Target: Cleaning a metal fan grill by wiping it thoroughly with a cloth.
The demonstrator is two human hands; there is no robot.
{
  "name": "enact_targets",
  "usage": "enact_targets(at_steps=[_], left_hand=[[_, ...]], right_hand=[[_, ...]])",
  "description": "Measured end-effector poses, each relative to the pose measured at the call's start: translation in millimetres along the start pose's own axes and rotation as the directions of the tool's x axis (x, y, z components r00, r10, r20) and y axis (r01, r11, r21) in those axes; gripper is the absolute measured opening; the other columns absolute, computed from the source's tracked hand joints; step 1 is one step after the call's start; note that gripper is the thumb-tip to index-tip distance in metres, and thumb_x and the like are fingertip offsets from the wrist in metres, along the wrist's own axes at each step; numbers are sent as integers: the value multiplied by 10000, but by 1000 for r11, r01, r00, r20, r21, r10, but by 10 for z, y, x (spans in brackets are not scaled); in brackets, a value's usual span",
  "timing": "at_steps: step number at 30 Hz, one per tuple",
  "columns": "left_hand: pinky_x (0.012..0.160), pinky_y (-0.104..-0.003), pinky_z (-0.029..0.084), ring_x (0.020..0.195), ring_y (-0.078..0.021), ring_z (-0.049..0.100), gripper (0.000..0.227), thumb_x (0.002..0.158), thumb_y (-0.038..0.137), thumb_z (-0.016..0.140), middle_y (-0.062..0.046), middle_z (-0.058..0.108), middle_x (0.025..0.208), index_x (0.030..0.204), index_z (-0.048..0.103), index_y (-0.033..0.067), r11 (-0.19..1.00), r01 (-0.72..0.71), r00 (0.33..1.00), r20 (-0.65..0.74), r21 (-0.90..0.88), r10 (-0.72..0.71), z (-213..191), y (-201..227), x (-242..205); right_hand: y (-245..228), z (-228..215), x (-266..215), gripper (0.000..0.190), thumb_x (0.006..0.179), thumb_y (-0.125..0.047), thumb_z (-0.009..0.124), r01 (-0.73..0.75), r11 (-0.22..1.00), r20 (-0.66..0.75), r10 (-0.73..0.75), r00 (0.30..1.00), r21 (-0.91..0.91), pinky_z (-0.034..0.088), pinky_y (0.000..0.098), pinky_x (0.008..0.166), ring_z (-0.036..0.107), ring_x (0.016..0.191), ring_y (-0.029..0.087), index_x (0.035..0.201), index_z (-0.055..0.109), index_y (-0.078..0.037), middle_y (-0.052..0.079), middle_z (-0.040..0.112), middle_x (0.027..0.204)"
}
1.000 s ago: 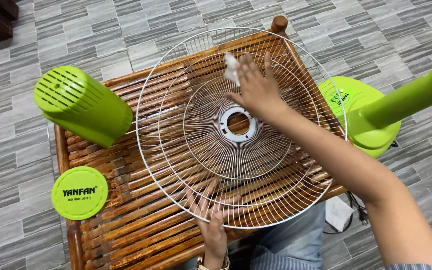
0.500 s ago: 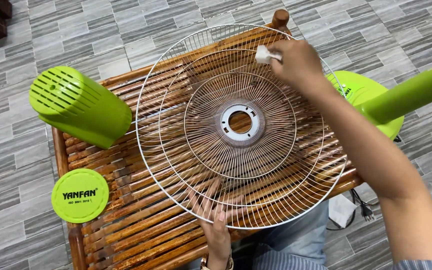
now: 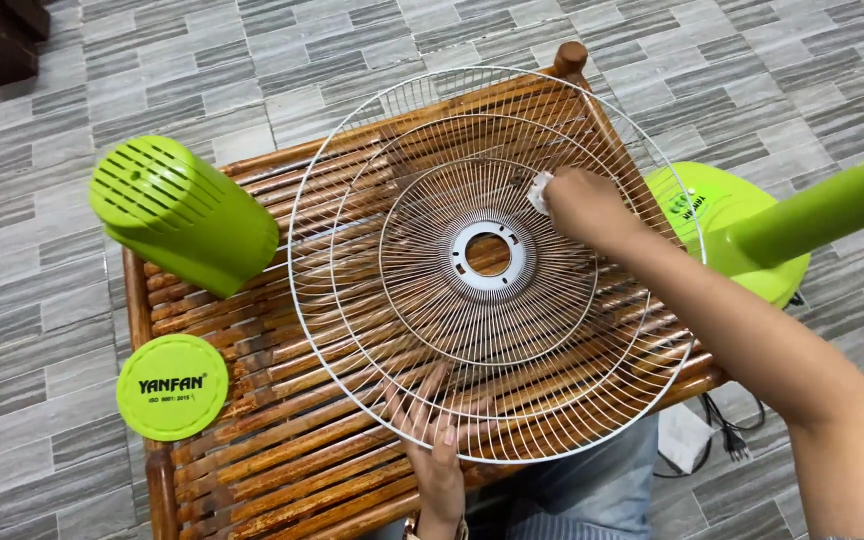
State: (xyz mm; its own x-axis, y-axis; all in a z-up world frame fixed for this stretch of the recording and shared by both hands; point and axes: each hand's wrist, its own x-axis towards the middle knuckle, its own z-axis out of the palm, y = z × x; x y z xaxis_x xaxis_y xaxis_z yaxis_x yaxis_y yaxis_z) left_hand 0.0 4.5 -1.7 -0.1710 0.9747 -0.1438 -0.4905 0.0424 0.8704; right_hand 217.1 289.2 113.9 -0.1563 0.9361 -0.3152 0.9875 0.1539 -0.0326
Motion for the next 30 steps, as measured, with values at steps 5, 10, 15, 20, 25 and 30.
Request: enact_targets(at_steps=[5,10,15,20,25,30], left_hand=[[952,-494,494,937,-334,763,933,923,244,501,-221,238,1619,1586,-155,261,994,-71,997,44,82,68,179,256,31],[686,-344,721,775,-222,753,987,864,361,552,-217,409,1508,1567,-125,211,991,-110,992,-46,76,113,215,379,20],[681,-219,565,725,-88,519,720,922,206,528,-145,517,1476,1550,197,85,988,-154,988,7,27,154,99,353,-96],[670,-312,580,734,-134,512,879,971,316,556,-239,512,1423,1650,16,171,965,-259,966,17,44,259,163,487,-133],[738,-331,558,737,-202,557,1073,958,601,527,-451,242,1568,1661,-76,60,932,-303,951,5,201,308,296,814,-285],[1101,-503,410,1354,-398,406,1089,903,716,437,-327,103,1639,1578,25,-32,884,-268,953,-30,382,301,375,941,-365]], right_hand=[[51,316,79,51,742,8,591,134,978,-290,-177,941,-162,551,365,572,611,670,285,751,641,13,201,629,872],[279,460,213,170,836,-151,477,267,945,-337,-317,886,-187,517,458,612,641,699,336,874,601,-41,165,647,837],[17,-86,-391,570,917,-544,499,-20,1000,-74,22,997,22,496,321,560,627,530,202,730,708,-48,86,684,644],[512,904,-166,312,898,-332,593,286,933,-280,-222,934,216,520,310,597,670,633,235,1022,756,-97,121,737,808],[781,1697,118,364,909,-125,669,443,835,-381,-313,870,326,423,295,468,531,437,235,631,711,106,187,642,563],[1351,2574,974,438,768,-543,612,460,747,33,-508,861,-480,698,151,842,744,875,5,1172,607,-372,-35,671,1025]])
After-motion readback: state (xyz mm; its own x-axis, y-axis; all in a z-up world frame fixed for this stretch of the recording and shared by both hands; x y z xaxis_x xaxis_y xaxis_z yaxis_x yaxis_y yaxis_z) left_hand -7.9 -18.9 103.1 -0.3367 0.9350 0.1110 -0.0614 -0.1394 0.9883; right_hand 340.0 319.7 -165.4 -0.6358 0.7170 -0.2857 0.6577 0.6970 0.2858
